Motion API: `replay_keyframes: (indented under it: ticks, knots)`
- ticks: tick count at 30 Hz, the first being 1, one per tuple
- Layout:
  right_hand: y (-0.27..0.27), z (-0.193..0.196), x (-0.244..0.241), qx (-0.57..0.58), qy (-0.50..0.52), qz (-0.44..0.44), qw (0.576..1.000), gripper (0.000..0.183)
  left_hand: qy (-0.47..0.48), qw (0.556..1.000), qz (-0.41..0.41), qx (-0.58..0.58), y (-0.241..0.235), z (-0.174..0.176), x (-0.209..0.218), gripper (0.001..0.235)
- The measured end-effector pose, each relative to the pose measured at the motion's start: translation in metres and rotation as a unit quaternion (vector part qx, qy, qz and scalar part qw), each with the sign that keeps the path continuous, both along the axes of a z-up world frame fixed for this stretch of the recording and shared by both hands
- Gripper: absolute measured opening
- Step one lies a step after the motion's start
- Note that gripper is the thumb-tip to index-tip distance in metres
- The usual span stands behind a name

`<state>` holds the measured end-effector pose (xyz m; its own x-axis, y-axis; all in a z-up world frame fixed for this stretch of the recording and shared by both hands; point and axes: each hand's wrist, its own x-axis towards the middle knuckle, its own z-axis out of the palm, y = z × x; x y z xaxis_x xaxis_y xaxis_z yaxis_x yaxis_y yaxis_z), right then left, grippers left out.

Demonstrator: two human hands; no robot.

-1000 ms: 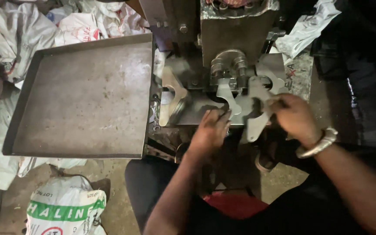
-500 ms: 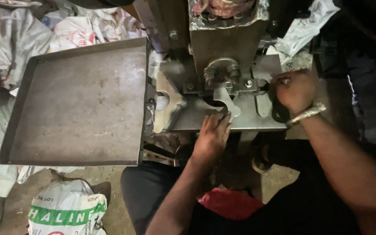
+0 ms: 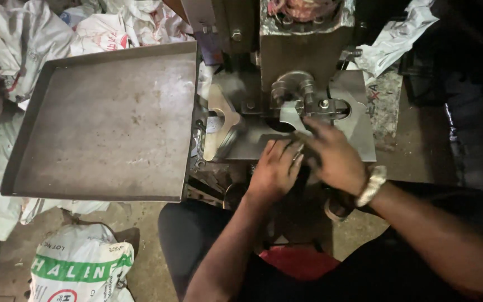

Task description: Using an industrial press machine to shape or punch metal components.

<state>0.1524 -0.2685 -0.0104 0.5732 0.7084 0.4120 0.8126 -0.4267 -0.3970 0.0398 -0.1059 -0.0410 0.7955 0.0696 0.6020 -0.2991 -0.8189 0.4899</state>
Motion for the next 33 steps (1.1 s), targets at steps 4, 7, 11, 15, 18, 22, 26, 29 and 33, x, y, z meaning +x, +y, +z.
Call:
replay_keyframes:
  ticks: [4, 7, 11, 15, 18, 22, 26, 29, 33]
  knots:
    - [0.002, 0.010, -0.015, -0.034, -0.048, 0.078, 0.995, 0.037, 0.013, 0.999, -0.005, -0.036, 0.004, 0.017, -0.017, 0.033]
    - [-0.006, 0.005, -0.017, -0.022, -0.112, 0.133, 0.985, 0.024, 0.073, 0.989, 0.026, -0.126, 0.016, 0.068, -0.040, 0.041]
    - [0.001, -0.007, -0.020, -0.216, 0.134, 0.015, 0.967, 0.025, 0.042, 0.986, 0.157, -0.025, 0.060, 0.061, -0.040, 0.034]
    - [0.026, -0.032, 0.011, 0.059, 0.449, -0.102, 0.886, 0.030, 0.076, 0.963, 0.260, 0.018, 0.093, 0.043, -0.036, 0.041]
    - [0.038, -0.039, 0.026, 0.137, 0.583, -0.130, 0.790, 0.030, 0.157, 0.963, 0.217, -0.042, 0.103, 0.021, -0.034, 0.044]
    - [0.048, -0.043, 0.032, 0.165, 0.614, -0.115, 0.763, 0.023, 0.066, 0.982, 0.177, -0.009, 0.103, 0.015, -0.034, 0.050]
    - [0.047, -0.056, 0.036, 0.174, 0.618, -0.103, 0.760, 0.023, 0.086, 0.975, 0.207, -0.003, 0.105, 0.009, -0.032, 0.048]
    - [0.044, -0.048, 0.029, 0.196, 0.639, -0.085, 0.739, 0.024, 0.034, 0.985, 0.167, -0.040, 0.099, 0.027, -0.035, 0.043]
    - [0.048, -0.040, 0.025, 0.158, 0.606, -0.105, 0.772, 0.029, 0.106, 0.973, 0.187, -0.086, 0.089, 0.052, -0.040, 0.039]
